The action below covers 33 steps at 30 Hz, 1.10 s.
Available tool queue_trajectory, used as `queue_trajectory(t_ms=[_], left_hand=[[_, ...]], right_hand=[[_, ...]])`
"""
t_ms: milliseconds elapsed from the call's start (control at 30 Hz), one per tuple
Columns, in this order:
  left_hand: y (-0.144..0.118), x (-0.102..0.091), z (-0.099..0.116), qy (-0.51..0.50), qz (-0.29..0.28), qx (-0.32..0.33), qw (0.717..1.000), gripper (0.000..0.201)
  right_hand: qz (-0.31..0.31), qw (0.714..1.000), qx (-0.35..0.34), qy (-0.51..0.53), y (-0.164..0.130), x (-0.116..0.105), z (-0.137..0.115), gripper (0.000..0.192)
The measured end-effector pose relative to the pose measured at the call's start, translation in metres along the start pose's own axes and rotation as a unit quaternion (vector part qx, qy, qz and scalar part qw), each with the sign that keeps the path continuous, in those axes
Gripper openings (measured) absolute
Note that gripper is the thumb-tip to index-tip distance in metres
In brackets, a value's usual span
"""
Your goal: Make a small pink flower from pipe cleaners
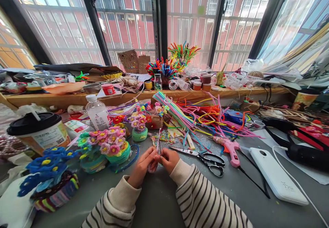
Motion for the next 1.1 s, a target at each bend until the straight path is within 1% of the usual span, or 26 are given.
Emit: queue_trajectory(t_ms=[67,233,300,467,600,700,767,867,967,1100], left_hand=[[0.001,0.001,0.000,0.003,-0.011,0.002,1.000,0.025],[-0.001,-0.001,0.003,0.002,0.012,0.014,1.000,0.025],[-0.001,-0.001,0.004,0.002,0.017,0.024,1.000,0.025],[-0.001,-0.002,0.005,0.001,0.006,0.038,0.999,0.024],[0.000,-0.001,0.005,-0.003,-0.010,0.042,0.999,0.024],[0.000,0.000,0.005,-0.007,-0.014,0.040,0.999,0.024],[0.000,0.000,0.004,-0.002,-0.010,0.036,0.999,0.023],[0.000,-0.001,0.002,0.015,-0.003,0.030,0.999,0.023],[0.001,-0.005,0.002,0.032,0.018,0.031,0.999,0.021],[0.002,-0.010,0.004,0.042,0.048,0.036,0.997,0.019]], right_hand=[[0.016,1.000,-0.001,-0.015,0.000,-0.003,0.000,0.048],[0.031,0.999,-0.001,-0.014,0.001,-0.004,-0.001,0.047],[0.029,0.999,0.002,-0.014,0.001,-0.003,-0.001,0.047],[0.024,1.000,0.002,0.000,0.001,-0.003,-0.001,0.049],[0.022,1.000,-0.012,-0.006,0.000,-0.004,-0.002,0.052],[0.008,1.000,-0.021,0.001,0.000,-0.001,-0.003,0.053],[0.002,1.000,-0.020,0.008,0.000,0.000,-0.004,0.052],[0.021,1.000,-0.011,-0.004,0.000,-0.003,-0.003,0.048],[0.042,0.999,-0.003,-0.018,0.001,-0.007,-0.002,0.046],[0.050,0.999,0.004,-0.018,0.003,-0.010,0.001,0.046]])
Point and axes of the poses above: each hand's wrist, its own y-axis towards the middle knuckle, its own x-axis out of the palm, z = x × y, the point moved 6 cm from there along y, towards the middle knuckle, and after that the axes turned 6 degrees about -x, right-handed, at the moved point
